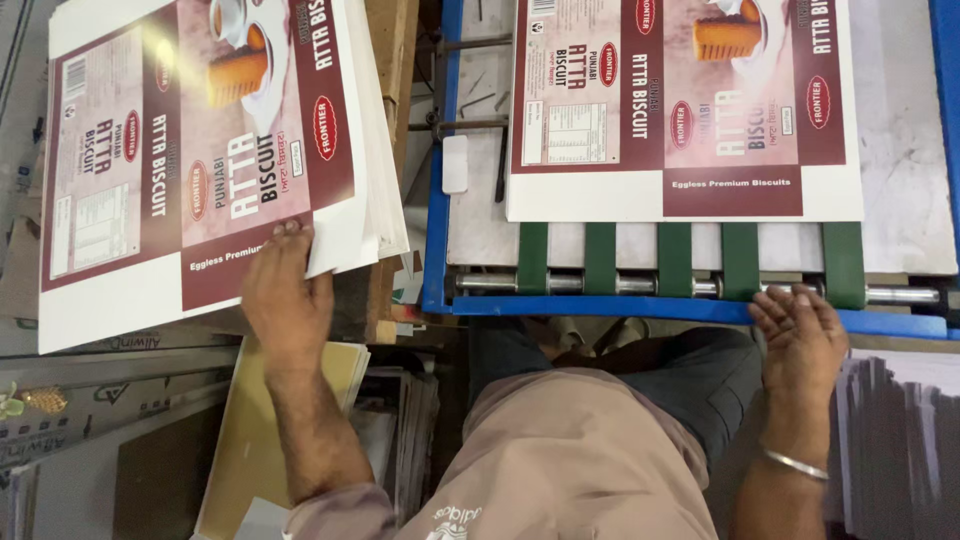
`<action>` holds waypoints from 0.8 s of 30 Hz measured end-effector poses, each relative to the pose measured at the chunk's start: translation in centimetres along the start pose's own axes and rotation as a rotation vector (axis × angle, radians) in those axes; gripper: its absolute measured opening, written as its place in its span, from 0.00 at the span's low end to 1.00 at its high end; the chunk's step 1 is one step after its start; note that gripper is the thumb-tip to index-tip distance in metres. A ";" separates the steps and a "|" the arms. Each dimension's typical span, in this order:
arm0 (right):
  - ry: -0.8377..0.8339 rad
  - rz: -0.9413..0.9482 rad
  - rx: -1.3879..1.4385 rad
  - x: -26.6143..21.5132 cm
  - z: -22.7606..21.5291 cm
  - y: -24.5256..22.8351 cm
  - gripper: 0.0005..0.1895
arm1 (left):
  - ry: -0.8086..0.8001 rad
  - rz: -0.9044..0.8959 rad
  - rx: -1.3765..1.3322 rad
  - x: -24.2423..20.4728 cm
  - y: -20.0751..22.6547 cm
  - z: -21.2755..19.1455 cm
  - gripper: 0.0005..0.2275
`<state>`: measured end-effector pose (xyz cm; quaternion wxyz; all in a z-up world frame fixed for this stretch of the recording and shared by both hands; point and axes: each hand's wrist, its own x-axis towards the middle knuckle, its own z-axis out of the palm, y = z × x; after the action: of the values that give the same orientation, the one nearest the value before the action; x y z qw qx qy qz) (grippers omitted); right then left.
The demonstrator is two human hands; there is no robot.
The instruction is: The person repeatedly picks up printed sheets labeled 'ATTRA BISCUIT' from a pile on the left and places them onto a blue roller conveyor on the right. The person handles the sheets one by one, maintaining a consistent rhythm throughout the clip.
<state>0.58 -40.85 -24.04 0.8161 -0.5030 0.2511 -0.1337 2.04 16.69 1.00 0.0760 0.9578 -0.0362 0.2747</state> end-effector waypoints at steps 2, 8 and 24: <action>-0.015 0.028 0.015 -1.0 1.6 -0.6 0.16 | 0.005 0.056 0.038 0.1 -0.2 0.5 0.16; -0.253 0.109 -0.124 -3.9 10.8 -2.4 0.19 | 0.088 -0.132 -0.291 0.9 -4.7 -1.1 0.15; -0.464 0.164 0.178 -4.5 21.6 -0.6 0.19 | -0.305 0.307 -0.175 -1.1 13.1 -0.7 0.25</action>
<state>8.57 -22.75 -14.35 0.9011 -0.4244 0.0842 0.0302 -0.73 3.93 2.62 0.1097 0.9612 -0.2165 0.1311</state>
